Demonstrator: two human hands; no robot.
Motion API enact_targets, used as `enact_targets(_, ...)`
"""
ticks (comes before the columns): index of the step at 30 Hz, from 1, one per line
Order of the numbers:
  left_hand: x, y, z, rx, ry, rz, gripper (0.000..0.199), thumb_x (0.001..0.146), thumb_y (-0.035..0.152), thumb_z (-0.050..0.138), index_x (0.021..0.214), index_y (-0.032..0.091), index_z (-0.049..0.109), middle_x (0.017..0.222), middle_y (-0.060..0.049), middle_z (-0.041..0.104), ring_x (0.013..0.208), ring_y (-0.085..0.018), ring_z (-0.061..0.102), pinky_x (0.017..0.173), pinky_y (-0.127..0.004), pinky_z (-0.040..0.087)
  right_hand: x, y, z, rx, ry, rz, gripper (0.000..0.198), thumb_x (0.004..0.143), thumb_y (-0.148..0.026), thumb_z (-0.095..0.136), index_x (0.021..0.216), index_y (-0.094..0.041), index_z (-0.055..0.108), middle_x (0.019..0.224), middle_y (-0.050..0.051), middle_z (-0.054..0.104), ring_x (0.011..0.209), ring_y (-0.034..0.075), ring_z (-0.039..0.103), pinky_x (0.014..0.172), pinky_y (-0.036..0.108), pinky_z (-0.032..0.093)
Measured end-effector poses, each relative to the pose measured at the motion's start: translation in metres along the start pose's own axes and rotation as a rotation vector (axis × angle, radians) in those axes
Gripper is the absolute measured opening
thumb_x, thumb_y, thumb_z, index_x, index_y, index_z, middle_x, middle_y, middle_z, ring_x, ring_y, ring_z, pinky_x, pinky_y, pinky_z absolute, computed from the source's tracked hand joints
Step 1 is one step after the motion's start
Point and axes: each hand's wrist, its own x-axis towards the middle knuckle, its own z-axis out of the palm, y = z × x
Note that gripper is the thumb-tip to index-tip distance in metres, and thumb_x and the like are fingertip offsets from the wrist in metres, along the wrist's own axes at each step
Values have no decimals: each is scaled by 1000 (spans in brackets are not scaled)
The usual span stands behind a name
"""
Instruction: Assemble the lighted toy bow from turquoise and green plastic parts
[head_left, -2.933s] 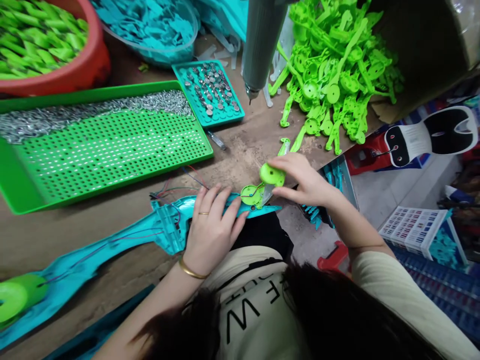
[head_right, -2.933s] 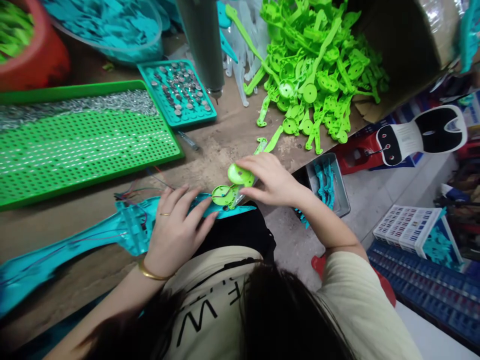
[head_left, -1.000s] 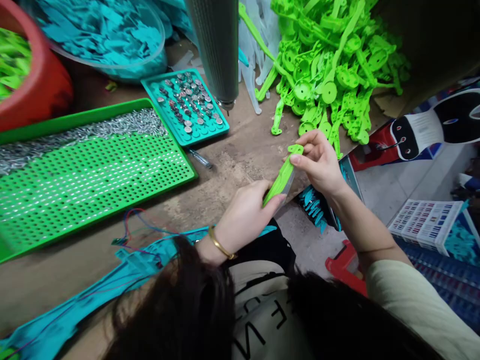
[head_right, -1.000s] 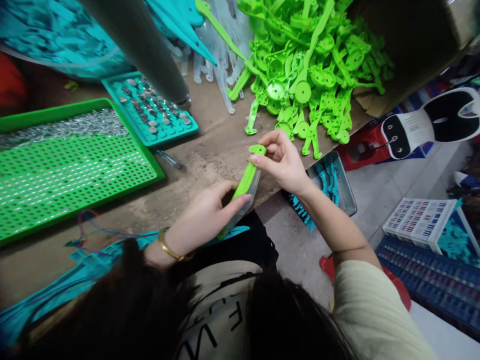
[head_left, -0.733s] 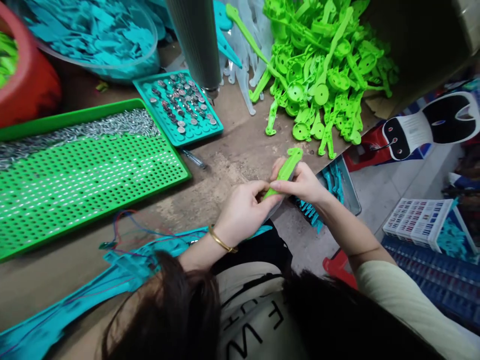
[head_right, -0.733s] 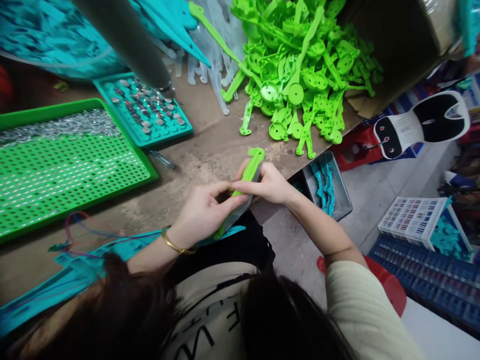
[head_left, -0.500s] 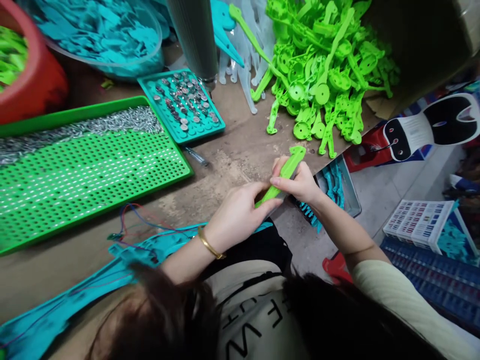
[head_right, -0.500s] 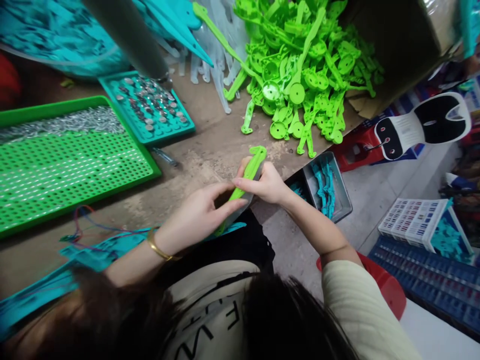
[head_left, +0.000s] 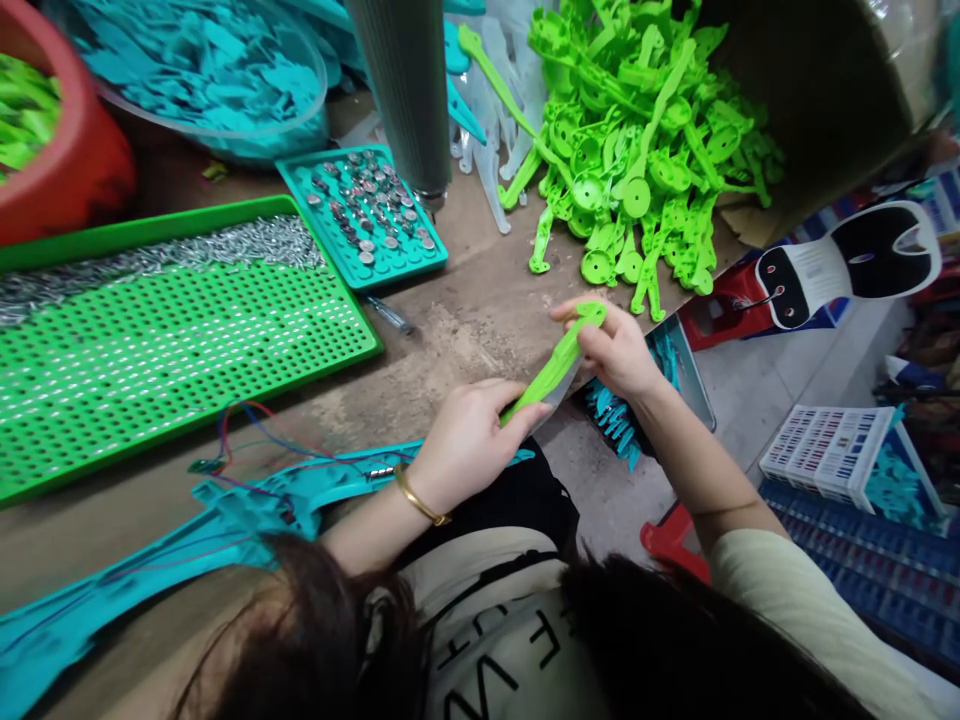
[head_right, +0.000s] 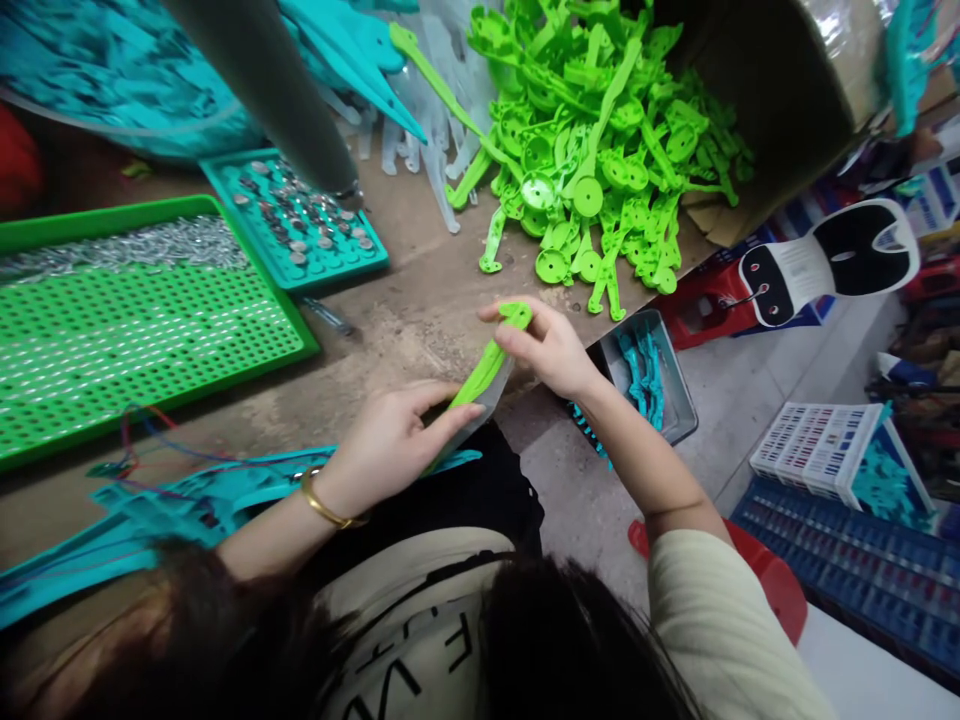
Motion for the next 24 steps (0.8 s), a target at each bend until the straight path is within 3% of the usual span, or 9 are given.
enact_targets(3,1,1,1,6,-5,-13,34,90,44,52,84,18,73,75,-3,69,61,-12,51,58,-25,32,-5,1,5,-39,-141,73,43,66,-51,80,87,-17,65,72,-3,57,59,8,49,55,23,41)
enact_targets(9,3,0,-7,35,-73,-34,33,88,48,55,88,19,70,82,-4,71,72,-17,60,64,-27,39,0,5,9,-44,-69,-100,31,70,-42,78,73,-17,61,67,-4,55,59,8,50,57,23,43)
enact_targets(12,0,-2,-14,100,-147,-49,32,88,47,55,93,18,69,86,-5,70,78,-20,62,68,-29,41,-2,10,9,2,-48,-61,30,73,-44,76,82,-18,63,68,-4,55,59,8,50,57,22,42)
enact_targets(16,-3,-3,-14,82,-129,-38,27,89,39,53,93,19,71,86,-4,70,71,-17,60,66,-28,40,-13,20,19,69,-178,49,49,64,-45,83,101,-19,64,83,-2,59,72,10,56,65,24,47)
enact_targets(20,-4,-2,-8,114,-95,-52,25,89,36,55,90,17,71,83,-4,70,66,-15,58,63,-28,38,-20,28,30,9,-221,-8,28,65,-35,83,81,-17,67,82,-1,59,76,11,57,73,27,48)
enact_targets(24,-7,-4,-13,147,-121,-5,30,89,43,55,95,18,69,92,-6,71,83,-20,63,73,-29,42,-16,30,31,15,-214,-131,20,68,-30,81,75,-18,67,80,-1,59,75,11,57,75,28,48)
